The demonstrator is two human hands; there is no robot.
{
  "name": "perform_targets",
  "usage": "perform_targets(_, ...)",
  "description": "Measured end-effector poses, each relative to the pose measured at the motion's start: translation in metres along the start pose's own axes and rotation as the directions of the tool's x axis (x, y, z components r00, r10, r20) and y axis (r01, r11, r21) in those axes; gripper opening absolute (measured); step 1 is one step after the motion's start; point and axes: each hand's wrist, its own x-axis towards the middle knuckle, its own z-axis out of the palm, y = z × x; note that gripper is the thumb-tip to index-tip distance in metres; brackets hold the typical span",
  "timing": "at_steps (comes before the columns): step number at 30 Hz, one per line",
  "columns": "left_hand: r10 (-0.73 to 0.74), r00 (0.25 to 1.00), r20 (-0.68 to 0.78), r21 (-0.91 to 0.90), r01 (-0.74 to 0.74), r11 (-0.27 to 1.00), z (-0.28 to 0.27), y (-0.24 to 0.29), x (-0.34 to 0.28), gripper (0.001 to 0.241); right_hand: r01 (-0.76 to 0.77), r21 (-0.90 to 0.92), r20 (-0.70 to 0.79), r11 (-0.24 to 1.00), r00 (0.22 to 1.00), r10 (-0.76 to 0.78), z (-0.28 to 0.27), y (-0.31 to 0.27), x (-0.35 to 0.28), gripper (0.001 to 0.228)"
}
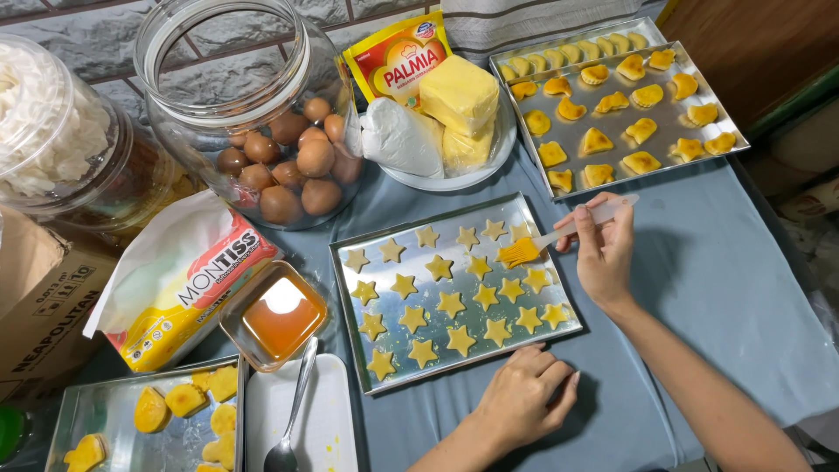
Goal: Applying egg wash glaze to star-shaped cookies using a pastry brush on a baking tray.
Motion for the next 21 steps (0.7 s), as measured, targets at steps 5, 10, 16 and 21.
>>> perform_targets(5,0.021,0.999,-0.033,0.004,-0.02,1.0,0.0012,-0.001,-0.0006,0.02,0.022,0.025,-0.029,0.999,0.999,-0.021,0.0009,-0.0014,-0.0004,0.015)
perform_targets(10,0.023,0.999,-0.039,0.015,-0.022,1.0,0.0008,-0.0004,-0.0008,0.019,-0.017,0.022,0.029,1.0,0.999,0.017,0.0004,0.0018,-0.0007,0.015)
perform_targets(16,0.011,1.0,-0.02,0.004,-0.01,1.0,0.0009,-0.0006,-0.0004,0.018,0.054,0.022,-0.038,0.998,0.998,-0.053,0.0003,-0.0026,-0.0007,0.015)
perform_targets(21,0.02,0.999,-0.032,0.0,-0.02,1.0,0.0,-0.0006,0.0002,0.019,0.001,0.03,0.012,1.0,1.0,-0.002,0.0018,0.0017,-0.001,0.015)
